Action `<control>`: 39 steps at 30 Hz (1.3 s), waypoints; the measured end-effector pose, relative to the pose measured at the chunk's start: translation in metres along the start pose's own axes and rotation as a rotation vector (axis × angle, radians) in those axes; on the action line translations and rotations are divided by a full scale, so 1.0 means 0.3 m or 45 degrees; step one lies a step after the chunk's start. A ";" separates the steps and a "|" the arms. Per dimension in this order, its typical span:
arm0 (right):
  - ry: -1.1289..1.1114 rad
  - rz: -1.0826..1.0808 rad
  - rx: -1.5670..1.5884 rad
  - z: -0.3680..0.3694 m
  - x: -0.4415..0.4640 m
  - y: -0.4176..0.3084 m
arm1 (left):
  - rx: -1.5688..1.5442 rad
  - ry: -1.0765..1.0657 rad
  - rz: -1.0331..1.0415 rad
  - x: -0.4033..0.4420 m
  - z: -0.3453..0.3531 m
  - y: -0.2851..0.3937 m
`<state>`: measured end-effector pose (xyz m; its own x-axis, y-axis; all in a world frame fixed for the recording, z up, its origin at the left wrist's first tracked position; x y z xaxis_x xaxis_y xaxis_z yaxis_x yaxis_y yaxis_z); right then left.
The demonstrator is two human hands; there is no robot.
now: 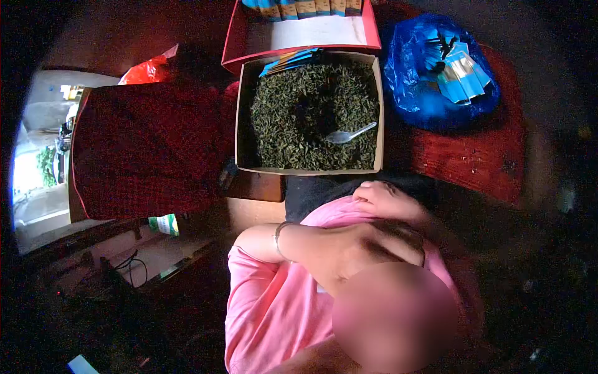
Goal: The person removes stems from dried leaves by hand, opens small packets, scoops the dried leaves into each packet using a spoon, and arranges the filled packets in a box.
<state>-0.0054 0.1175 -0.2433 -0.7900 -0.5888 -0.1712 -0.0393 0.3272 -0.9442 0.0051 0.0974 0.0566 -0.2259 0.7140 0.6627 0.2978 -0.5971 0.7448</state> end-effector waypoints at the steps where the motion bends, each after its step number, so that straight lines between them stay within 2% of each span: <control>1: -0.001 -0.003 0.000 -0.003 -0.003 -0.011 | 0.003 0.000 -0.001 0.000 -0.002 0.003; 3: 0.016 0.075 0.051 -0.019 -0.011 -0.023 | -0.013 -0.064 -0.058 -0.004 0.009 -0.002; 8: 0.056 0.039 0.015 0.013 -0.011 0.040 | 0.024 -0.046 -0.022 -0.003 0.006 0.005; 19: 0.061 -0.001 -0.029 -0.029 -0.016 -0.050 | 0.024 -0.015 -0.055 -0.015 -0.011 0.018; 24: 0.017 0.076 0.015 -0.011 -0.018 -0.027 | 0.043 -0.132 -0.109 -0.056 0.018 -0.009; 34: -0.024 0.184 -0.002 -0.015 -0.025 -0.036 | 0.055 -0.071 -0.068 -0.052 -0.002 0.006; 39: 0.025 0.059 -0.038 -0.031 -0.036 -0.089 | 0.111 -0.052 -0.126 -0.086 -0.027 -0.011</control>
<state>-0.0015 0.1221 -0.2137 -0.8034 -0.5576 -0.2089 -0.0201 0.3760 -0.9264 0.0025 0.0779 0.0377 -0.2205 0.7833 0.5812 0.3557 -0.4903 0.7957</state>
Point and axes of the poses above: each hand's wrist, its own x-axis towards the middle knuckle, its own z-axis out of the palm, y = z × x, the point moved 10 cm from there along x, towards the middle knuckle, and after that the axes turned 14 degrees about x, right-handed, at the moved point
